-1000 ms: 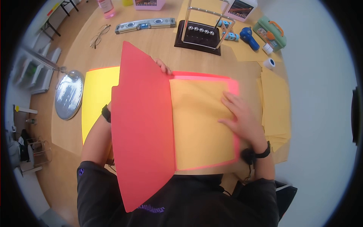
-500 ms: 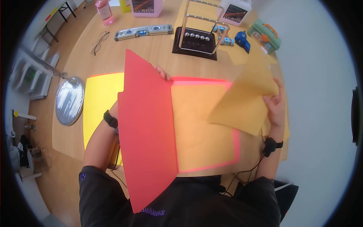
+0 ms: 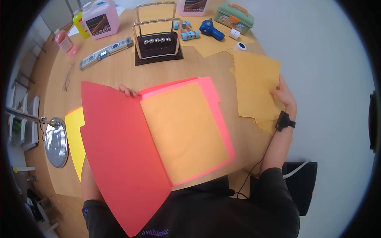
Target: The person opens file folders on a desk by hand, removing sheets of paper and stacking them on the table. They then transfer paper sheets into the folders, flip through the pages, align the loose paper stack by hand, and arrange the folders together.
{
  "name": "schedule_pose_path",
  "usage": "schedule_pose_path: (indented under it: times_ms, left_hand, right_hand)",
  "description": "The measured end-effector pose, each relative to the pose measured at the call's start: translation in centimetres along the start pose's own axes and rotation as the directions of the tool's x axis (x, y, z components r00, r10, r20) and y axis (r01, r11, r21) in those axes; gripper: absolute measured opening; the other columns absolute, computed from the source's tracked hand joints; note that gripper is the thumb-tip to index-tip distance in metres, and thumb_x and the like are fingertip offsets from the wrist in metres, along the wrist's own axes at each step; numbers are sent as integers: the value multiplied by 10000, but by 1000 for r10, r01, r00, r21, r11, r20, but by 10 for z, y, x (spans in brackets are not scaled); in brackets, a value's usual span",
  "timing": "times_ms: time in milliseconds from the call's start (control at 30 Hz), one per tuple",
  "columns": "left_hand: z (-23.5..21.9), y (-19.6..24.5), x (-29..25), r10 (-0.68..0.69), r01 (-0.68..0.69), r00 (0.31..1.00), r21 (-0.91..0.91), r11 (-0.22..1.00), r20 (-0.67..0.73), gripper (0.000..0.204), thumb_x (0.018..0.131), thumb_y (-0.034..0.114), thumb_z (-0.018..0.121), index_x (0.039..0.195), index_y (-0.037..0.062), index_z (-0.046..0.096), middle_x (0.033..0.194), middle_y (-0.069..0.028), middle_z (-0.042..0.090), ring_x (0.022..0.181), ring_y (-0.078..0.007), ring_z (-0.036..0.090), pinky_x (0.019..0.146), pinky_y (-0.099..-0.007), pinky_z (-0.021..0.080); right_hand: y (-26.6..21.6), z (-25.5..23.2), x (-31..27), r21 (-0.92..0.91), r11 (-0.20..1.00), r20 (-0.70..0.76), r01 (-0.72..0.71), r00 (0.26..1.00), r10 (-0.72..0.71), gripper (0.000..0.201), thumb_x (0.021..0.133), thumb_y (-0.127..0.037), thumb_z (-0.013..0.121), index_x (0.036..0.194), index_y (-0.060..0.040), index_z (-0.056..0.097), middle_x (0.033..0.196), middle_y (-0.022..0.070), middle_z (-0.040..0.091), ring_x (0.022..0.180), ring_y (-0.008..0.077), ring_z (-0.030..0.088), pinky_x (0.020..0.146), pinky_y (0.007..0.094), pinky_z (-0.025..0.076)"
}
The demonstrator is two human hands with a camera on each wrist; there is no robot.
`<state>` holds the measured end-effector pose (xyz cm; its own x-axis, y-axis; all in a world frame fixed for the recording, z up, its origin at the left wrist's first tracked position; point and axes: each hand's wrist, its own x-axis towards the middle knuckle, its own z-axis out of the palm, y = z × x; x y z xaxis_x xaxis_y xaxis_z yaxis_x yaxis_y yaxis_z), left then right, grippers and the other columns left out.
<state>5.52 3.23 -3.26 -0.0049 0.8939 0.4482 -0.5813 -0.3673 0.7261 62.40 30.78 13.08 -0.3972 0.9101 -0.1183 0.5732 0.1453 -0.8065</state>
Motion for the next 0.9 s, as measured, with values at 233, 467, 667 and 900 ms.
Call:
schedule_pose_path:
  times_ms: [233,467,667,900]
  left_hand:
    - [26,9,6,-14,20,995,54,998,-103,315,1067,341,498,1006,42,578,1044,-140,639,1151,-312,591,1083,-518,443]
    - [20,9,4,-24,28,998,55,998,-65,258,1047,299,554,1030,42,582,1088,-165,654,1198,-322,588,1122,-527,424]
    - [9,9,-1,-107,103,992,-61,993,-73,256,1026,257,592,1069,5,578,1156,-213,633,1211,-357,581,1099,-544,449]
    - [26,5,5,150,-151,988,-23,988,-23,212,1017,269,609,1055,61,626,1137,-163,617,1178,-371,595,1073,-567,454]
  right_hand:
    - [38,-11,14,-9,992,20,126,992,-126,711,870,127,485,1541,-48,323,1365,104,590,1271,227,565,1069,325,431]
    - [45,-17,25,-313,946,-37,87,994,-104,688,846,92,522,1495,-83,379,1390,161,545,1306,272,530,1097,333,391]
    - [-10,40,7,-776,590,-435,-223,866,-246,728,827,-17,671,1495,-92,393,1432,242,481,1360,383,452,1134,462,376]
    - [-91,171,-49,-542,521,356,659,742,-569,820,874,-282,765,1529,15,372,1583,232,369,1443,416,358,1182,518,310]
